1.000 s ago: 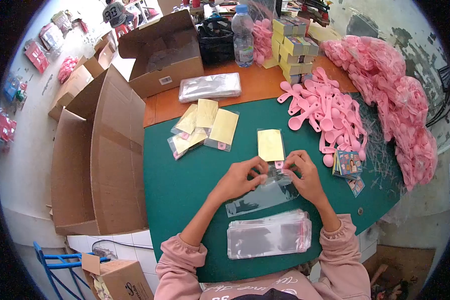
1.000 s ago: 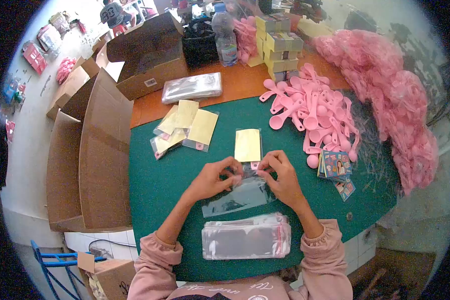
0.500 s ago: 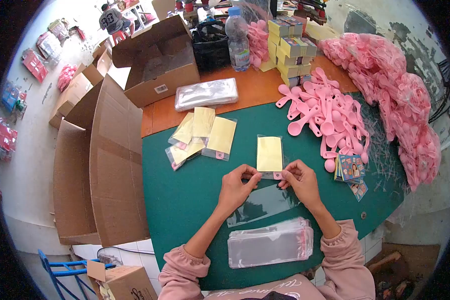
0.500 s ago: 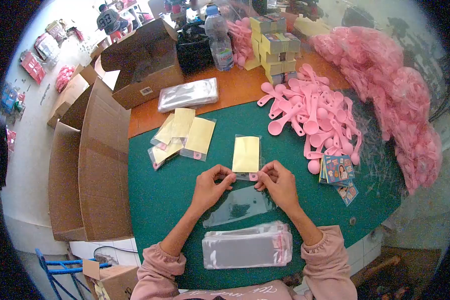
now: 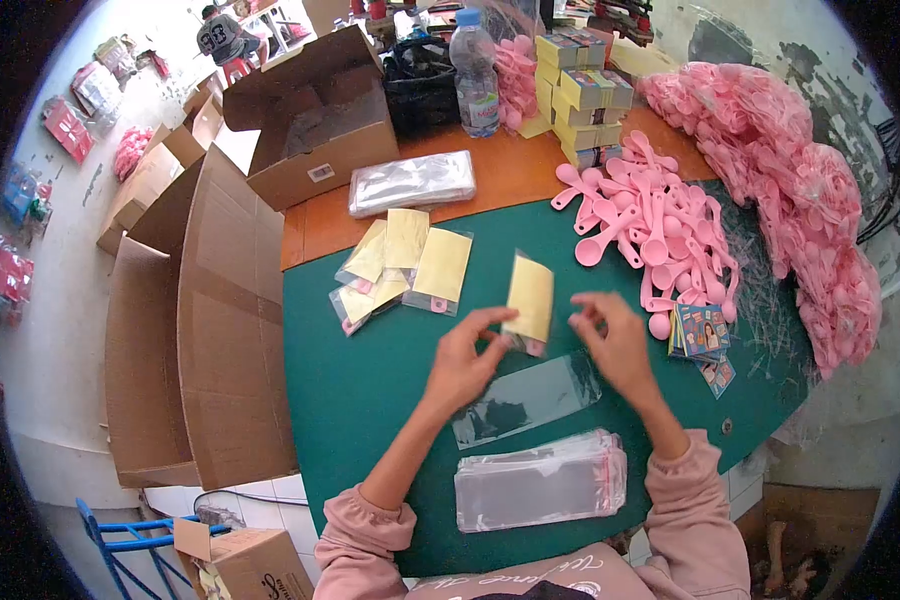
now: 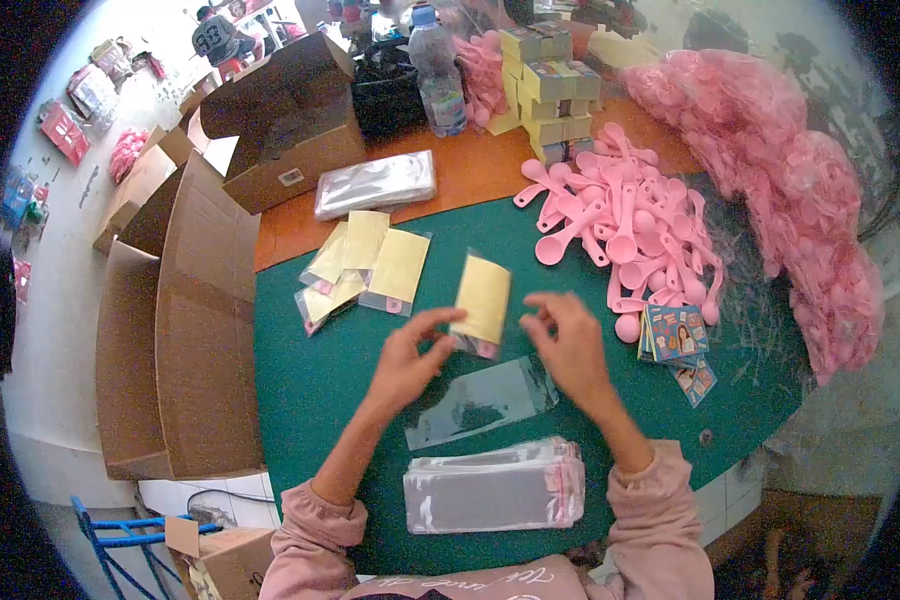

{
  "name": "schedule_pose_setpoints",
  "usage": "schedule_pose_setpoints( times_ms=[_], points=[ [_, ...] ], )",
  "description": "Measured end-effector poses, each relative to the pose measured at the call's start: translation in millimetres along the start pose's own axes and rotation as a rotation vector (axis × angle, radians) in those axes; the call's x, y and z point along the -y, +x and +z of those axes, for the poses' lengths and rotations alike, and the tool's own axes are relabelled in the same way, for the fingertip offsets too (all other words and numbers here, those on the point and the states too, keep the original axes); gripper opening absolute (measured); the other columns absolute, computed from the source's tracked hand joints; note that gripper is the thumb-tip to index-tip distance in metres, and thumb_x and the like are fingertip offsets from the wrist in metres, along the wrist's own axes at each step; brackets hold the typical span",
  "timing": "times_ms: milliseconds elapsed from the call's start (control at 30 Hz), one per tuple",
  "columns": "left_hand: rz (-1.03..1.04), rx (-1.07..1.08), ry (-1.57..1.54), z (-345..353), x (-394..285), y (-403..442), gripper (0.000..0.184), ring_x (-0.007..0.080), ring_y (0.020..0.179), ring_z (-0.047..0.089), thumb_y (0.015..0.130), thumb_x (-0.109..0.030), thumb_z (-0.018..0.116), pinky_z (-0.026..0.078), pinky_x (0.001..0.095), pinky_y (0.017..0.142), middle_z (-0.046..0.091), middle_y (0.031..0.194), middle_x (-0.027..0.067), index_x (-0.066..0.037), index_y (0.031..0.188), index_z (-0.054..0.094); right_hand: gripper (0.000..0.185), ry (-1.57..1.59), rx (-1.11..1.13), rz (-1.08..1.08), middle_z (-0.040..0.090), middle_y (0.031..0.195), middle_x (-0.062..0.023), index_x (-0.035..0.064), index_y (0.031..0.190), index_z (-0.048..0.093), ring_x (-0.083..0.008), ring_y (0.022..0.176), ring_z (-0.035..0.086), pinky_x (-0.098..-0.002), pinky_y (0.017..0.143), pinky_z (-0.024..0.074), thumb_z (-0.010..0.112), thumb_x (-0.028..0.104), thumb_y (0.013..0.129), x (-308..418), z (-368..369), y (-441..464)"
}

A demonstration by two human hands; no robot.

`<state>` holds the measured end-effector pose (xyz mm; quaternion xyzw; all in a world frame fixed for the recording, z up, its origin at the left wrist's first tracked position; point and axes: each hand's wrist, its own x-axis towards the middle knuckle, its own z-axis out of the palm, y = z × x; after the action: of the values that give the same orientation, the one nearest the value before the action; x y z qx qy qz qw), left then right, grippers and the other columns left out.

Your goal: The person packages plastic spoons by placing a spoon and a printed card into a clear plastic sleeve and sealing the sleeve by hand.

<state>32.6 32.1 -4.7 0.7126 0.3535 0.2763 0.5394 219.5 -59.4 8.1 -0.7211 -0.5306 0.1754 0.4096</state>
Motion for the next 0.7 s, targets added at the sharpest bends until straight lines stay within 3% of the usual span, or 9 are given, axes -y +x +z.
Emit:
schedule_pose_setpoints(
  times_ms=[33, 67, 100, 133, 200, 300, 367, 433, 700],
  points=[
    [0.110, -0.037, 0.044, -9.7, 0.2, 3.9, 0.032, 0.0129, 0.072, 0.056, 0.077, -0.005, 0.058, 0.047, 0.0252, 0.063, 0.061, 0.097, 0.0068, -0.009, 0.109, 0.057, 0.028, -0.189, -0.071, -0.142, 0.055, 0.093, -0.0150, 0.0016, 0.103, 0.054, -0.0258, 0.072, 0.057, -0.0353, 0.064, 0.0463, 0.058, 0.006, 0.075, -6.4, -9.6, 14.2],
    [0.047, -0.071, 0.083, -23.5, -12.4, 6.0, 0.032, 0.0139, 0.074, 0.055, 0.077, -0.004, 0.058, 0.046, 0.0255, 0.070, 0.060, 0.104, 0.0062, -0.008, 0.109, 0.057, 0.033, -0.490, -0.248, -0.347, 0.050, 0.102, -0.0168, 0.0054, 0.105, 0.054, -0.0308, 0.090, 0.051, -0.0397, 0.075, 0.0433, 0.057, 0.005, 0.073, -25.1, -13.2, 33.4],
    [0.030, -0.089, 0.062, -37.7, -18.3, 8.8, 0.032, 0.0128, 0.072, 0.055, 0.077, -0.003, 0.058, 0.045, 0.0236, 0.069, 0.060, 0.103, 0.0064, -0.007, 0.108, 0.057, 0.032, -0.576, -0.248, -0.310, 0.052, 0.100, -0.0137, 0.0065, 0.103, 0.055, -0.0299, 0.099, 0.046, -0.0418, 0.081, 0.0407, 0.058, 0.005, 0.071, -28.6, -22.4, 49.3],
    [0.075, -0.131, 0.138, -52.6, -15.4, 11.2, 0.030, 0.0181, 0.080, 0.056, 0.077, -0.008, 0.059, 0.046, 0.0279, 0.073, 0.058, 0.105, 0.0099, -0.007, 0.107, 0.058, 0.031, -0.704, -0.255, -0.375, 0.052, 0.099, -0.0110, 0.0071, 0.101, 0.055, -0.0285, 0.099, 0.046, -0.0414, 0.081, 0.0406, 0.058, 0.006, 0.071, -32.6, -31.6, 62.7],
    [0.332, -0.486, 0.983, -64.7, -17.4, 7.3, 0.028, 0.0245, 0.086, 0.057, 0.078, -0.016, 0.061, 0.047, 0.0362, 0.070, 0.056, 0.103, 0.0131, -0.007, 0.103, 0.059, 0.030, -0.829, -0.271, -0.442, 0.053, 0.098, -0.0084, 0.0077, 0.100, 0.056, -0.0270, 0.100, 0.046, -0.0409, 0.081, 0.0405, 0.059, 0.006, 0.070, -38.9, -42.3, 78.0],
    [0.279, -0.396, 1.081, -30.4, -36.8, -2.6, 0.029, 0.0331, 0.091, 0.054, 0.075, -0.023, 0.064, 0.045, 0.0414, 0.074, 0.053, 0.104, 0.0180, -0.007, 0.099, 0.058, 0.029, -0.968, -0.170, -0.393, 0.054, 0.098, -0.0037, 0.0102, 0.097, 0.056, -0.0241, 0.099, 0.047, -0.0385, 0.079, 0.0400, 0.061, 0.009, 0.068, -45.5, -46.7, 85.2],
    [0.467, -0.125, 0.727, 11.9, -27.7, -14.0, 0.032, 0.0324, 0.084, 0.054, 0.074, -0.023, 0.065, 0.045, 0.0394, 0.072, 0.052, 0.098, 0.0181, -0.006, 0.100, 0.056, 0.027, -1.067, -0.143, -0.422, 0.054, 0.097, -0.0020, 0.0118, 0.095, 0.057, -0.0220, 0.098, 0.047, -0.0368, 0.079, 0.0386, 0.061, 0.012, 0.068, -47.6, -49.6, 83.0],
    [0.452, -0.027, 0.736, 46.7, -14.4, -23.9, 0.033, 0.0306, 0.078, 0.053, 0.071, -0.020, 0.066, 0.045, 0.0385, 0.069, 0.051, 0.092, 0.0158, -0.004, 0.099, 0.056, 0.024, -1.067, -0.163, -0.464, 0.054, 0.096, -0.0024, 0.0115, 0.093, 0.057, -0.0220, 0.097, 0.047, -0.0372, 0.080, 0.0376, 0.060, 0.013, 0.069, -45.7, -52.5, 75.9],
    [0.357, 0.207, 0.404, 39.9, -6.5, -15.5, 0.020, 0.0264, 0.073, 0.054, 0.072, -0.006, 0.061, 0.046, 0.0358, 0.067, 0.051, 0.079, 0.0120, -0.001, 0.089, 0.052, 0.012, -0.892, -0.112, -0.477, 0.052, 0.092, -0.0053, 0.0098, 0.084, 0.057, -0.0227, 0.094, 0.047, -0.0380, 0.083, 0.0342, 0.057, 0.012, 0.072, -60.2, -54.6, 66.7]
  ],
)
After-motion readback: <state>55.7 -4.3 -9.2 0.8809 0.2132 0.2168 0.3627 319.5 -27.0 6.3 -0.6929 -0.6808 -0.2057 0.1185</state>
